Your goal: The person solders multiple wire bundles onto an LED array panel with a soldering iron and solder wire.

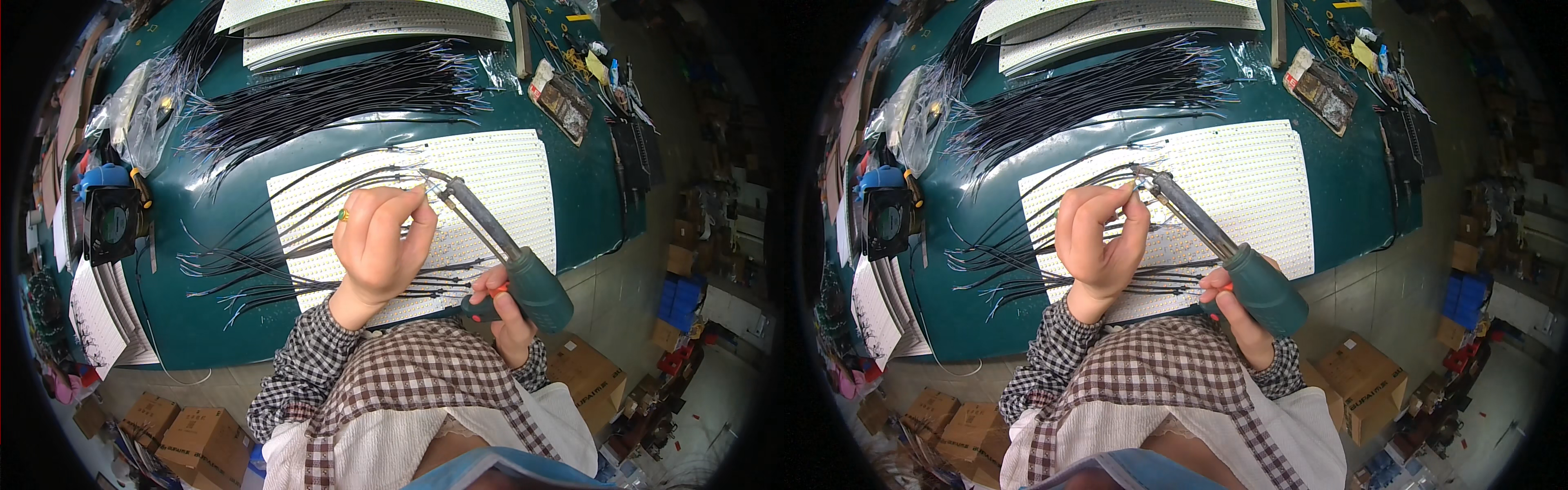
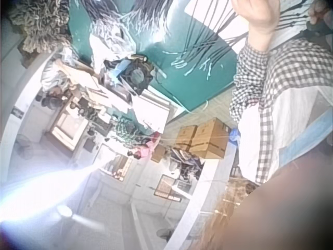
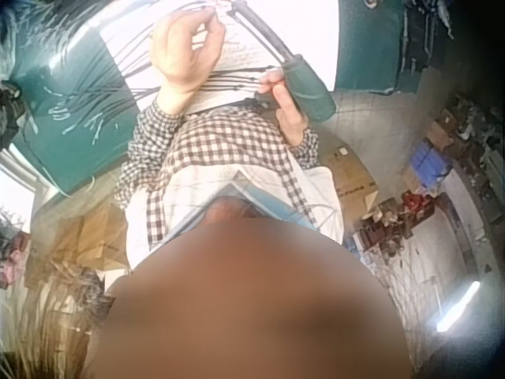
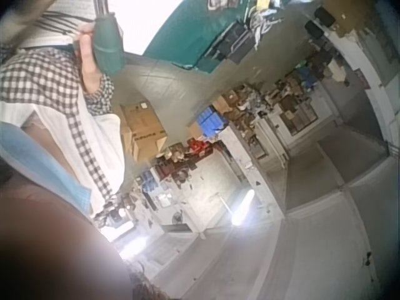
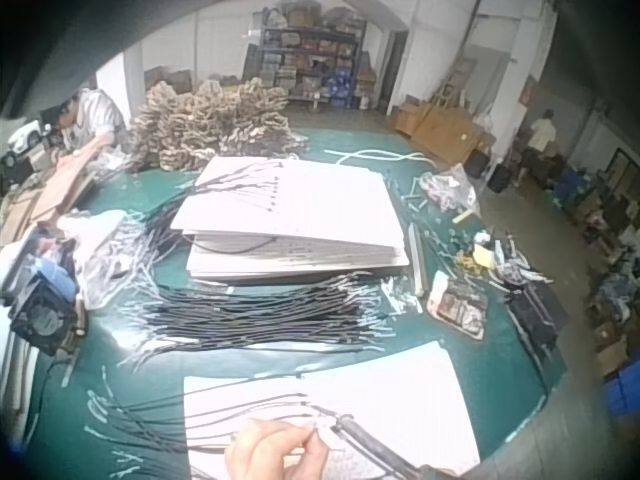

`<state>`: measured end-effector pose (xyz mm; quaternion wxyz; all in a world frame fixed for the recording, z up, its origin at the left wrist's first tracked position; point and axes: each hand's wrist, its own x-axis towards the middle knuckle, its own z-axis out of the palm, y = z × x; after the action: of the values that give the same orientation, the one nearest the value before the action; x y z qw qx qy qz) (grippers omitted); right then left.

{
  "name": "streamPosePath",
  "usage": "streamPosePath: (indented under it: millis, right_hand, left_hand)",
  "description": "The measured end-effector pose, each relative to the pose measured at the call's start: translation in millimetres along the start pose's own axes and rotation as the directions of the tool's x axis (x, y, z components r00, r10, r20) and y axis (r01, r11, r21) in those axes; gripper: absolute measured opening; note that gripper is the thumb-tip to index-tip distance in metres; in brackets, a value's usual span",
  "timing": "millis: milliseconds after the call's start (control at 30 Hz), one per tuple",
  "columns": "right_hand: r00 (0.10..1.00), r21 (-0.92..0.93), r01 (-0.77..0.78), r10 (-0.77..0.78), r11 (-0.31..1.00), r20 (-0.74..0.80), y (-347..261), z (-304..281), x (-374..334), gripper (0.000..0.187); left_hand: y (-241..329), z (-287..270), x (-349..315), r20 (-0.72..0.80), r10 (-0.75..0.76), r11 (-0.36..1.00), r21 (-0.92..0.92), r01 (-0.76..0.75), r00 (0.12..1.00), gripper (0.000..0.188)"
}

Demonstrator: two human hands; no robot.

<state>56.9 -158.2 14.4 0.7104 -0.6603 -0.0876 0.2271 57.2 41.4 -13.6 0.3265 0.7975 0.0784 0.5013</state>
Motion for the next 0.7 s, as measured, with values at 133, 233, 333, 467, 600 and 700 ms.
streamPosePath:
  millis: [133, 233, 333, 467, 600, 700]
  right_hand:
    - [1.000, -0.002, -0.002, 0.002, 1.000, 0.000, 0.3, 0.3, 0.0, 0.023]
    - [1.000, 0.004, 0.021, -0.021, 1.000, 0.002, 2.8, -1.1, 0.4, 0.023]
    - [1.000, 0.017, 0.019, -0.019, 1.000, 0.015, 3.1, -1.9, 1.0, 0.023]
    - [1.000, 0.021, 0.022, -0.022, 1.000, 0.002, 3.9, -0.7, 0.7, 0.024]
    - [1.000, 0.023, 0.024, -0.024, 0.999, 0.004, 5.3, -0.9, 0.6, 0.024]
    - [1.000, 0.021, 0.009, -0.009, 1.000, -0.007, 4.6, -0.3, 1.1, 0.024]
  left_hand:
    - [-0.8, -0.8, -1.4, 0.004, -0.008, 1.000, 0.017, 0.008, 1.000, 0.028]
    - [-1.9, -0.4, -1.9, 0.002, -0.007, 1.000, 0.025, 0.007, 1.000, 0.028]
    - [-1.3, 0.1, -0.9, 0.006, -0.004, 1.000, 0.021, 0.004, 1.000, 0.029]
    - [-1.1, 0.1, -1.7, 0.002, -0.004, 1.000, 0.019, 0.004, 1.000, 0.029]
    - [-0.8, 0.2, -1.7, 0.002, -0.006, 1.000, -0.005, 0.006, 1.000, 0.029]
    - [-0.2, 0.2, -0.8, 0.012, 0.002, 1.000, 0.002, -0.002, 1.000, 0.029]
